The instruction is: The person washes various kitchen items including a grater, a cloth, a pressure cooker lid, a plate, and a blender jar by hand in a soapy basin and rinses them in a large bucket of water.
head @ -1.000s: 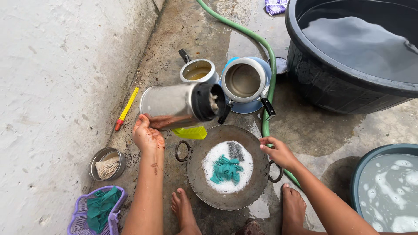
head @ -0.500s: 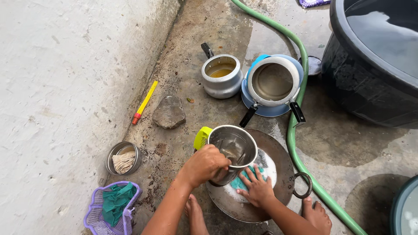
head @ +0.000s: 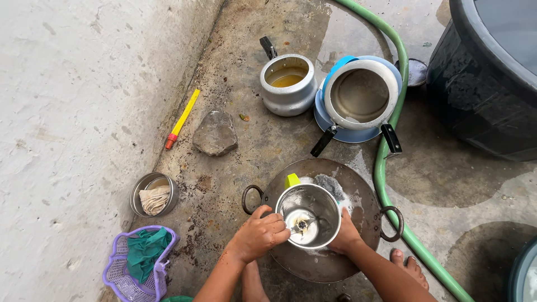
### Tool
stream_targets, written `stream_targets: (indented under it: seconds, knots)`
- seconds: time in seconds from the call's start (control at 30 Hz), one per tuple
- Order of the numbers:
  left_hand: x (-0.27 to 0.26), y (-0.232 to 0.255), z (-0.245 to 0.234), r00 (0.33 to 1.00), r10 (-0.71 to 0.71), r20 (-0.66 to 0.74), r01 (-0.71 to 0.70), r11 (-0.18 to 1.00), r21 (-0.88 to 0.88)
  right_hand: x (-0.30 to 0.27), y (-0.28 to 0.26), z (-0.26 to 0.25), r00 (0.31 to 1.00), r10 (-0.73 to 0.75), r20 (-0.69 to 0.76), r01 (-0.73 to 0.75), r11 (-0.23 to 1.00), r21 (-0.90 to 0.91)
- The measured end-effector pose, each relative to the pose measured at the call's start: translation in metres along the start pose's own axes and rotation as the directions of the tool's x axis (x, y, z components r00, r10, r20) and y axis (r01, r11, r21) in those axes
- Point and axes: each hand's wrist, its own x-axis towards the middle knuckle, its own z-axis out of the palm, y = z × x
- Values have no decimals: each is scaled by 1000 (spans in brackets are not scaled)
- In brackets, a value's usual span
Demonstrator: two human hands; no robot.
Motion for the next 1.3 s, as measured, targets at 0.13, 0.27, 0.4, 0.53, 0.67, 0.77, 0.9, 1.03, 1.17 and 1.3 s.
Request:
stream_targets:
  seconds: [0.13,0.27,0.4,0.53,0.67,0.77,0.9,1.03,1.17,1.3]
  knots:
    - [-4,3,3,999,-44,-20,45,997,69,-45,9,-21,982,-189,-30,180,967,-180]
    - [1,11,10,993,-67,-100,76,993,87,-74,19,-28,958,-168,231,207,965,-159]
    - [4,19,18,999,-20,-50,26,992,126,-64,79,-27,935,-252,248,205,958,201]
    - [6,23,30,998,30,-53,-23,991,136,-84,130,-77,945,-141,296,-186,512,838]
    - [3,23,36,998,12,-54,-6,994,108,-122,127,-140,984,-32,174,-172,55,983]
    - [5,22,37,998,4,-67,5,992,124,-135,92,-177,992,-124,15,-35,-162,986]
    - [6,26,37,999,-1,-54,7,994,111,-138,39,-204,993,85,-82,66,182,981]
    - [5,29,36,998,-41,-56,46,995,83,-126,9,-207,820,174,-545,485,295,824]
    - [6,30,34,995,-70,-64,69,997,-26,-118,-5,-209,783,284,-553,485,279,829]
    - [5,31,47,963,-203,-177,162,962,-221,-116,-8,-209,806,396,-441,449,76,890]
